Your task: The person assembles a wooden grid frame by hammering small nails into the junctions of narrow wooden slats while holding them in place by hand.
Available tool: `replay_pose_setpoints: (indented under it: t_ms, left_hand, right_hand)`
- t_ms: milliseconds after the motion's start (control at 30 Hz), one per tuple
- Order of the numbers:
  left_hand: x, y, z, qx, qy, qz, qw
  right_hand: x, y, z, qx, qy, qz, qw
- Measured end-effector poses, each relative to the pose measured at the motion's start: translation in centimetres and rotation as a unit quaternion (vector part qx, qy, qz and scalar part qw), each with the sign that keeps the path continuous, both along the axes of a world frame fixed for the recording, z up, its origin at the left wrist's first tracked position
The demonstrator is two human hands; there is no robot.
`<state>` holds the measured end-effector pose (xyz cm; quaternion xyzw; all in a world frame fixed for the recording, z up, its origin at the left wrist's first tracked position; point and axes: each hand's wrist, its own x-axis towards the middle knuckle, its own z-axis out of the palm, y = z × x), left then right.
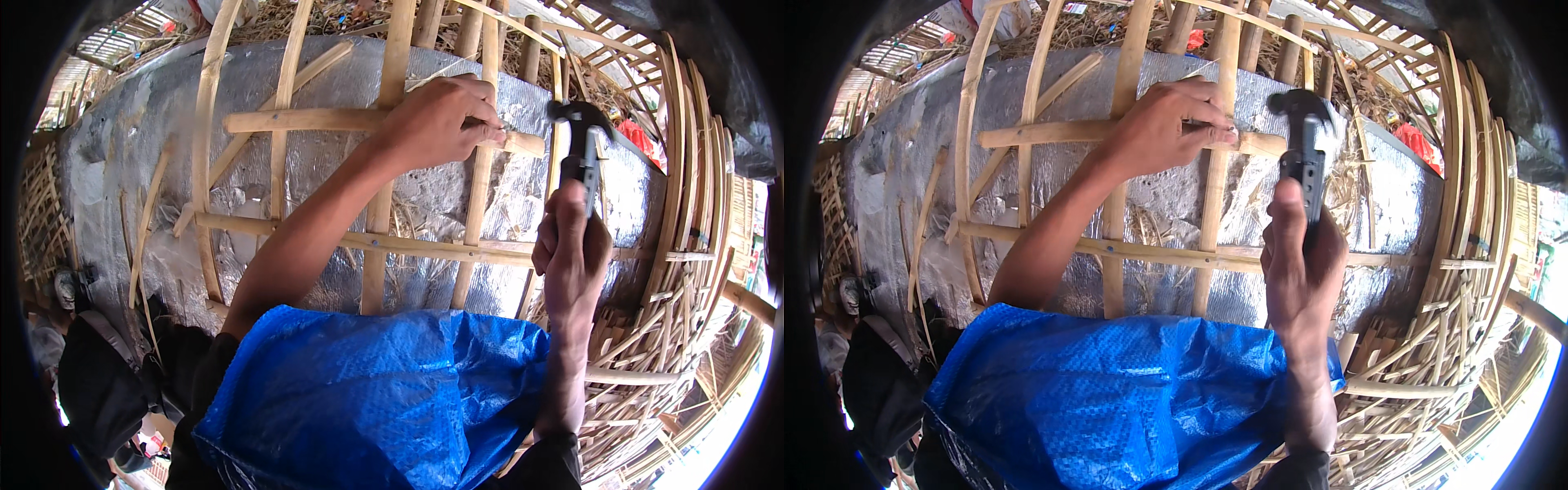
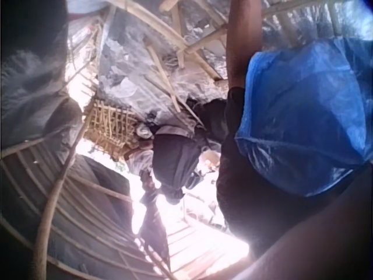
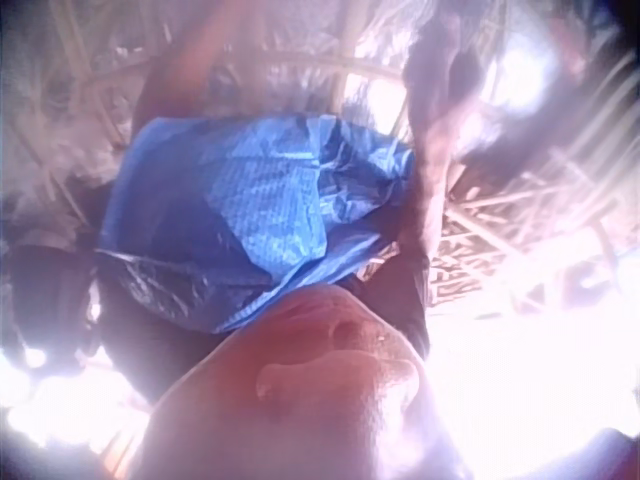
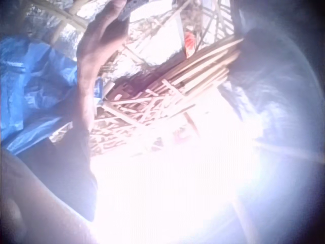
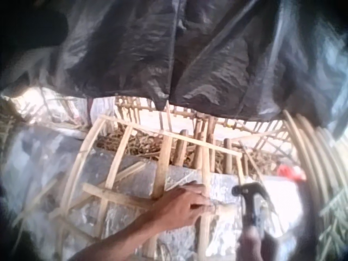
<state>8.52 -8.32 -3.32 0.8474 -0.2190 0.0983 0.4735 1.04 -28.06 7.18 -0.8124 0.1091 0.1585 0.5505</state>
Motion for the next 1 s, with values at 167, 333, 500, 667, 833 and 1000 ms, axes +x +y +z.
replay_pose_setpoints:
  t_ms: [167,333,500,667,833,1000]
  left_hand:
    - [0.3,0.1,-0.3,-0.007,0.003,-0.003,1.000]
    - [0.3,0.2,-0.1,-0.010,-0.001,-0.008,1.000]
    - [0.0,0.1,0.0,0.006,0.018,0.006,1.000]
    - [0.5,0.0,-0.6,-0.037,-0.006,-0.016,0.999]
    - [0.2,0.2,-0.6,-0.023,-0.021,-0.009,0.999]
    - [0.5,0.4,-0.5,-0.016,-0.041,0.002,0.999]
  right_hand:
    - [0.1,1.2,-1.0,0.049,0.059,-0.015,0.997]
    - [-0.9,1.0,-2.6,0.112,-0.069,-0.016,0.991]
    - [-1.5,1.9,-0.9,0.087,0.005,-0.036,0.996]
    - [-2.0,2.1,-2.3,0.030,-0.049,-0.024,0.998]
    - [-2.1,1.8,0.4,0.047,-0.057,-0.031,0.997]
    - [-0.7,1.4,-0.3,0.002,0.090,0.036,0.995]
